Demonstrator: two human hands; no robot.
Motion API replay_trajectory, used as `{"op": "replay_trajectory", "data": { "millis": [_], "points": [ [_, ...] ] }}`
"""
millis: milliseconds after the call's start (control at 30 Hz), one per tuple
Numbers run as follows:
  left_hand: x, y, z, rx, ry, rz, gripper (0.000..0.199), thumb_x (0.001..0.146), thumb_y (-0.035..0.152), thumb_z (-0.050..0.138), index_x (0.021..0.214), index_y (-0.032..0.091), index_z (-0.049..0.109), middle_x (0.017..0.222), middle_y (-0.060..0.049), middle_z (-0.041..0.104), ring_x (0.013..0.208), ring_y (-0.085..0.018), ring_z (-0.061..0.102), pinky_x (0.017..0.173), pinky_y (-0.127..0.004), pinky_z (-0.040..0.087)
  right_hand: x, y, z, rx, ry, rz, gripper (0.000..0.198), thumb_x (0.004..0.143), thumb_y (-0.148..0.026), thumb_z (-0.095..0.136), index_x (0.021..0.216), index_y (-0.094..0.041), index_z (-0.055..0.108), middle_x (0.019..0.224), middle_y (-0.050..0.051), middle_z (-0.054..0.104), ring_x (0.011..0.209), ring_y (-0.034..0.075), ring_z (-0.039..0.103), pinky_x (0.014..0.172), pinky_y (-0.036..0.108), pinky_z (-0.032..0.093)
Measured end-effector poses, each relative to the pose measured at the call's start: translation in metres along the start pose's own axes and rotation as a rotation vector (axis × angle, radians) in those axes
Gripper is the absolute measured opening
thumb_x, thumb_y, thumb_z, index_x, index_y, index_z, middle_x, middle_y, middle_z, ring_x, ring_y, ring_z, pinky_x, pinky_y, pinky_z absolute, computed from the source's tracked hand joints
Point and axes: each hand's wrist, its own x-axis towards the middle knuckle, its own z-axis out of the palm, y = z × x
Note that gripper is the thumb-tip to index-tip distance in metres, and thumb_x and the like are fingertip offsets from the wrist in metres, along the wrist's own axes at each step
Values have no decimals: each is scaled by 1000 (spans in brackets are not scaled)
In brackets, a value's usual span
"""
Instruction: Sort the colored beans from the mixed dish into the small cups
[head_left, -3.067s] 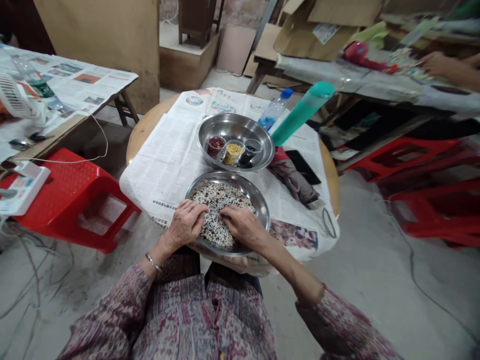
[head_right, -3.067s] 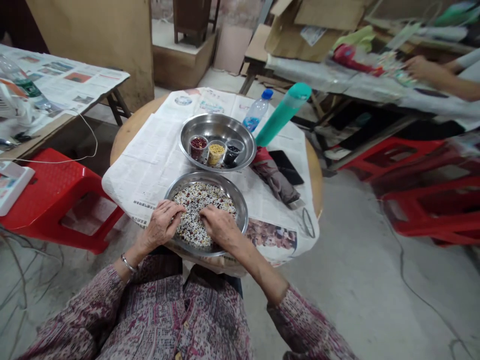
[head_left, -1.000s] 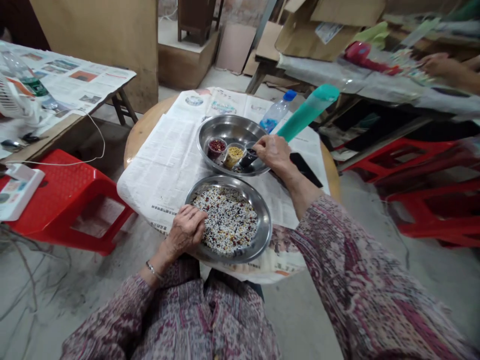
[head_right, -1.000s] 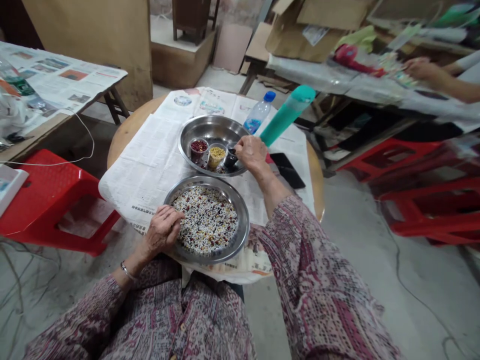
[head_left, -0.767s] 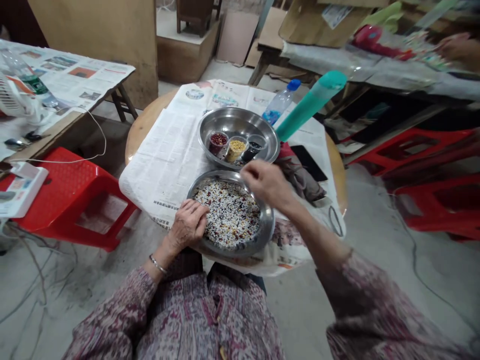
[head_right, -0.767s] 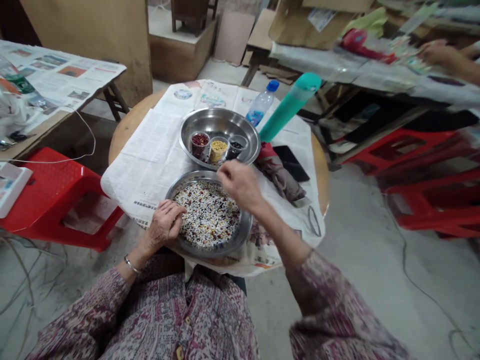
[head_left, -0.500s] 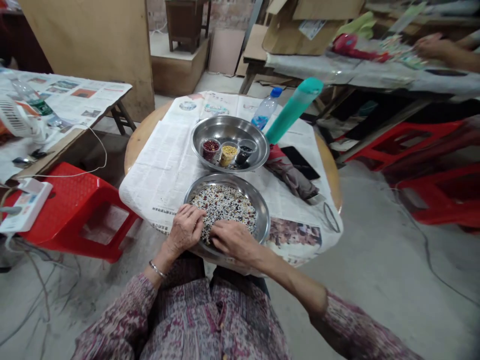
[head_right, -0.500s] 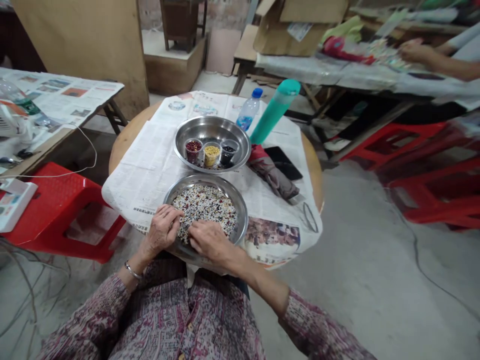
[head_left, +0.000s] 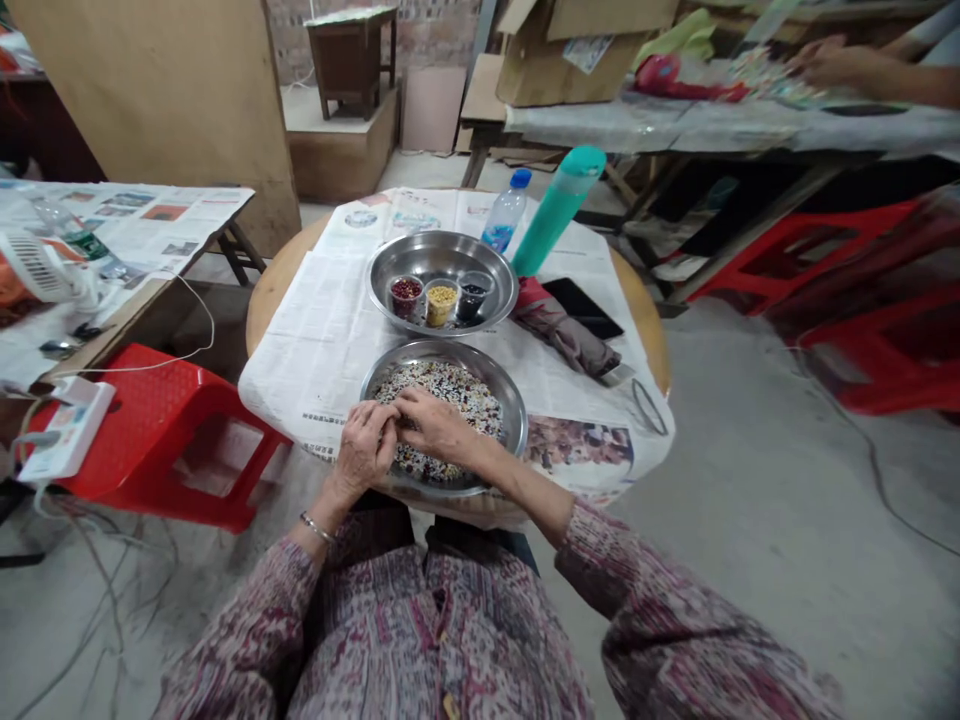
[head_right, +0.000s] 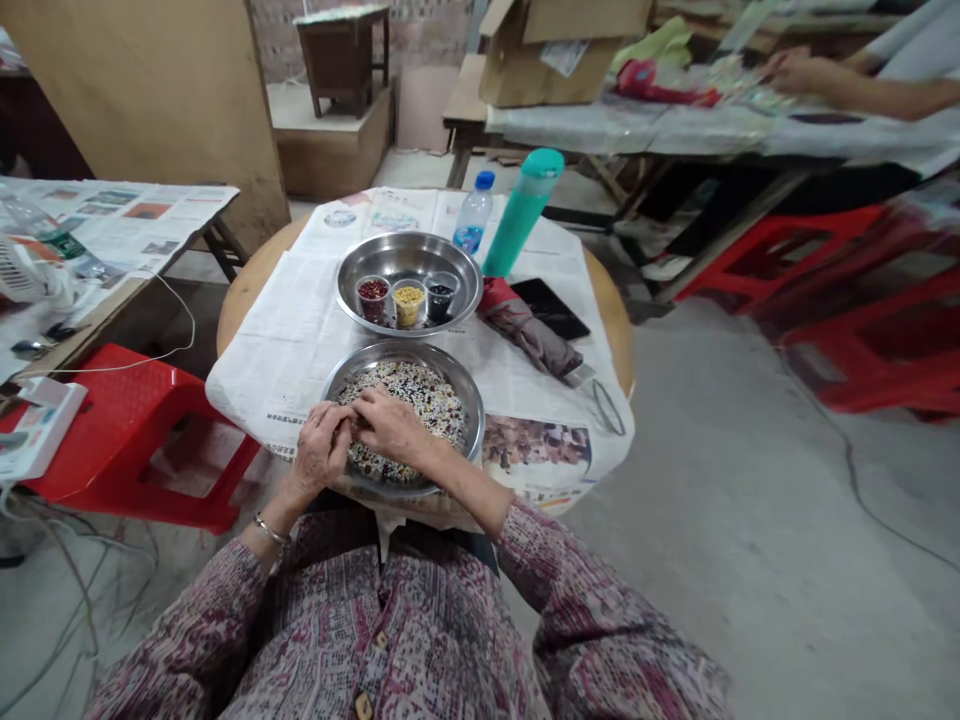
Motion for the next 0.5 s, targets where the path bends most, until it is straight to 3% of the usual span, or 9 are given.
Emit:
{"op": "replay_trajectory", "data": {
  "millis": [67, 133, 200, 300, 400, 500],
  "points": [
    [0, 0, 0, -5, -1, -5, 15, 98, 15, 42, 101, 18, 57, 92, -6, 64, 93, -21, 59, 87, -37, 48, -10, 3, -6, -19, -79, -27, 10, 88, -21, 63, 97, -20, 67, 99, 6, 64, 96, 19, 57, 83, 30, 45],
    [0, 1, 0, -15, -22, -12, 15, 98, 15, 42, 100, 19, 56, 91, -5, 64, 91, -20, 60, 88, -37, 48, -22, 13, -19, -60, -96, 44, 11, 88, -15, 59, 92, -21, 68, 95, 6, 66, 90, 18, 59, 79, 29, 45],
    [0, 1, 0, -29, -29, -18, 15, 98, 15, 42, 99, 19, 56, 89, -5, 64, 88, -20, 61, 88, -37, 48, -35, 25, -33, -93, -36, 160, 21, 89, -10, 53, 94, -21, 69, 97, 7, 68, 89, 19, 62, 81, 31, 46],
    [0, 1, 1, -32, -37, -31, 14, 98, 16, 43, 97, 19, 56, 87, -5, 64, 87, -20, 61, 88, -38, 48, -53, 36, -48, -116, 40, 247, 23, 90, -17, 55, 108, -22, 68, 111, 8, 69, 101, 22, 64, 91, 36, 47],
    [0, 1, 1, -29, -57, -45, 15, 97, 16, 43, 96, 20, 57, 86, -5, 64, 86, -20, 61, 88, -38, 49, -68, 34, -47, -173, 8, 320, 38, 83, -33, 69, 120, -23, 62, 118, 11, 68, 106, 28, 63, 91, 41, 49],
    [0, 1, 2, -30, -60, -44, 15, 97, 16, 43, 97, 20, 57, 85, -4, 64, 86, -20, 61, 87, -38, 49, -68, 23, -32, -111, -29, 310, 39, 79, -29, 72, 116, -22, 62, 114, 11, 68, 102, 27, 64, 88, 39, 50]
  ]
}}
